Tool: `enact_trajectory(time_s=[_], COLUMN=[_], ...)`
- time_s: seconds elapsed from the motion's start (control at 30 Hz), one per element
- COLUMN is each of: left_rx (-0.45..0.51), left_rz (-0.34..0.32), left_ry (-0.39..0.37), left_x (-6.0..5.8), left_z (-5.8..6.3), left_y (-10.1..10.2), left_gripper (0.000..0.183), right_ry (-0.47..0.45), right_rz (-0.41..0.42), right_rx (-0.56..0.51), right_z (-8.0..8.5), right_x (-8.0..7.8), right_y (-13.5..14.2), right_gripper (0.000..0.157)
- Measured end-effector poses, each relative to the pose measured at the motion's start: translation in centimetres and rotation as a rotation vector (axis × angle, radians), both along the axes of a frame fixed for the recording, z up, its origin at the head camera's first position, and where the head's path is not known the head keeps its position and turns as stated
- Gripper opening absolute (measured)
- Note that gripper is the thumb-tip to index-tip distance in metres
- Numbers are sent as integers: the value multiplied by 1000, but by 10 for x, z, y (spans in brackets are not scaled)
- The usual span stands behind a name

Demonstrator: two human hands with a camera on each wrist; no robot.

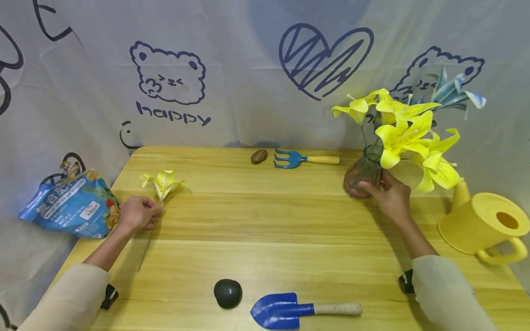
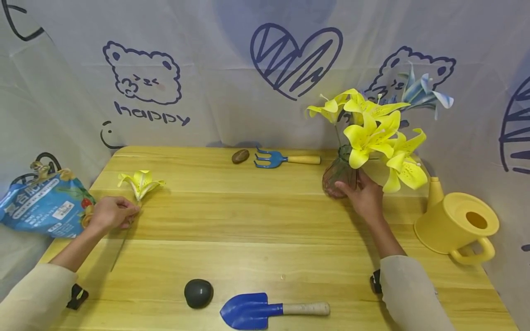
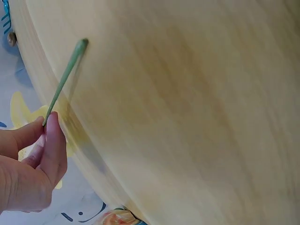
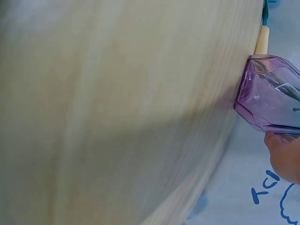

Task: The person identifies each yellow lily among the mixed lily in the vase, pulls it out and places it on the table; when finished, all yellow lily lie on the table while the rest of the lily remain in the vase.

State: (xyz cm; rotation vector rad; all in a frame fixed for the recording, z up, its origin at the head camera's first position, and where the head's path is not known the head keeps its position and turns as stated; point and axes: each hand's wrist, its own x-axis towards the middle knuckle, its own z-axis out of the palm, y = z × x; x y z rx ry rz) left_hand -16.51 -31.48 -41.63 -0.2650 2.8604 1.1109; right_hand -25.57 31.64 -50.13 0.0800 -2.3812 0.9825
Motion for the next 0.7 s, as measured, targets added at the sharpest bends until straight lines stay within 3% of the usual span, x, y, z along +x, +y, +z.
enact_trajectory(time_s=[0.13,0.23,0.37,0.4,0.53,0.63,0.7], left_rx=[50,-94,-375,-385,-292,-91,62], left_rz=[2,-66,-196,-229,-375,-441,-463], left_ry=[-46,-3,101,108,197,223,192], left_x=[0,3,10,11,4,-10,-22], left_z=[5,12,27,31,46,54,60], left_y=[2,1,7,12,45,83,113], left_gripper=[28,29,25,25,20,20,23], right_ry=[4,5,11,14,37,34,26], right_rz=[5,7,18,22,12,3,2], right_rx=[-2,4,-9,-16,-9,5,4], right_z=[0,0,-2,-2,1,3,2], right_x=[0,1,1,1,1,2,2], right_y=[1,0,-3,-4,-4,-2,-1], right_gripper=[46,47,46,46,44,44,44])
